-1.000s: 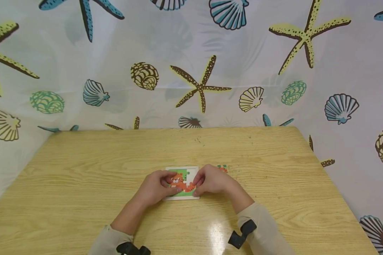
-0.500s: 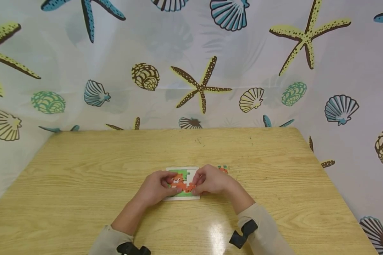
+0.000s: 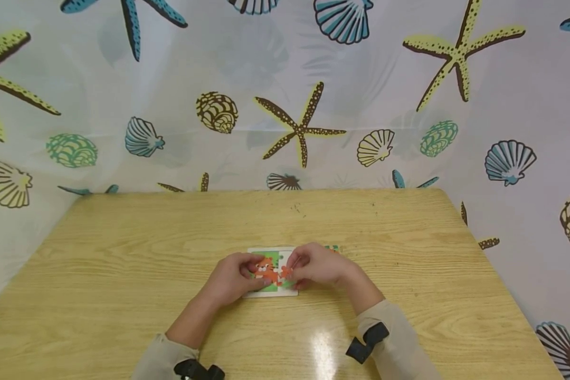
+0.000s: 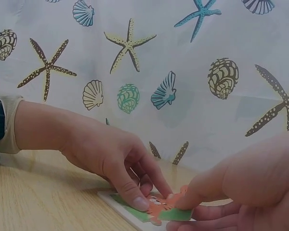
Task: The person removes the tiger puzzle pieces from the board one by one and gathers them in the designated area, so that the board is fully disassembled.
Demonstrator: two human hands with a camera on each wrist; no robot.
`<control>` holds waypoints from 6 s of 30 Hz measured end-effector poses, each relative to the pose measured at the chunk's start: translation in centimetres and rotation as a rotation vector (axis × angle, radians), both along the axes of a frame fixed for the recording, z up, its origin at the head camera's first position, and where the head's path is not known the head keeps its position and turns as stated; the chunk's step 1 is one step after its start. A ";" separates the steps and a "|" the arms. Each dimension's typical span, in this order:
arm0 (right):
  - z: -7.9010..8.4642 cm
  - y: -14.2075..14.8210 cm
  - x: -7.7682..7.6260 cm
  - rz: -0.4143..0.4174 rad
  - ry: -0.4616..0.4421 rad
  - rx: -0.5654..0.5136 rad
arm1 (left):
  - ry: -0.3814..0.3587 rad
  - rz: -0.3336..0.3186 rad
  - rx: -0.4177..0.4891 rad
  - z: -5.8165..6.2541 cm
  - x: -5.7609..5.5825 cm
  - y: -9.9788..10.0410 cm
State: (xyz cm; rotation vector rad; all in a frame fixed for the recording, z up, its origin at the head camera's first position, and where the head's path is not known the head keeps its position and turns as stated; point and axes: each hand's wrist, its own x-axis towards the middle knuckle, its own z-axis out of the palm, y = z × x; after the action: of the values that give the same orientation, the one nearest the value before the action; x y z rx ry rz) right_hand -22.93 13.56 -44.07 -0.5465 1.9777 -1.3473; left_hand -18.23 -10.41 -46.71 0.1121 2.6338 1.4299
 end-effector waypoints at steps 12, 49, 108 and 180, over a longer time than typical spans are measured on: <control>0.0 0.5 -0.5 -0.023 0.024 0.003 | 0.015 -0.015 0.006 0.0 0.0 0.1; 0.4 1.0 -0.6 -0.143 -0.010 0.000 | 0.002 -0.005 -0.011 0.0 0.0 0.1; 1.0 3.4 -1.5 -0.271 0.008 0.089 | 0.006 0.002 -0.008 -0.1 0.1 0.0; 1.4 6.6 -2.0 -0.460 0.026 0.201 | 0.010 -0.010 0.005 0.0 0.2 0.1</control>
State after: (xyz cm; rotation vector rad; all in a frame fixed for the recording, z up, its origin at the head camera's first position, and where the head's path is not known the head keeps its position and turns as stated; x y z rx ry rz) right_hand -24.96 20.21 -42.63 -0.0097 2.3187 -1.3806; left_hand -18.04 -10.31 -46.66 0.1328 2.6346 1.4367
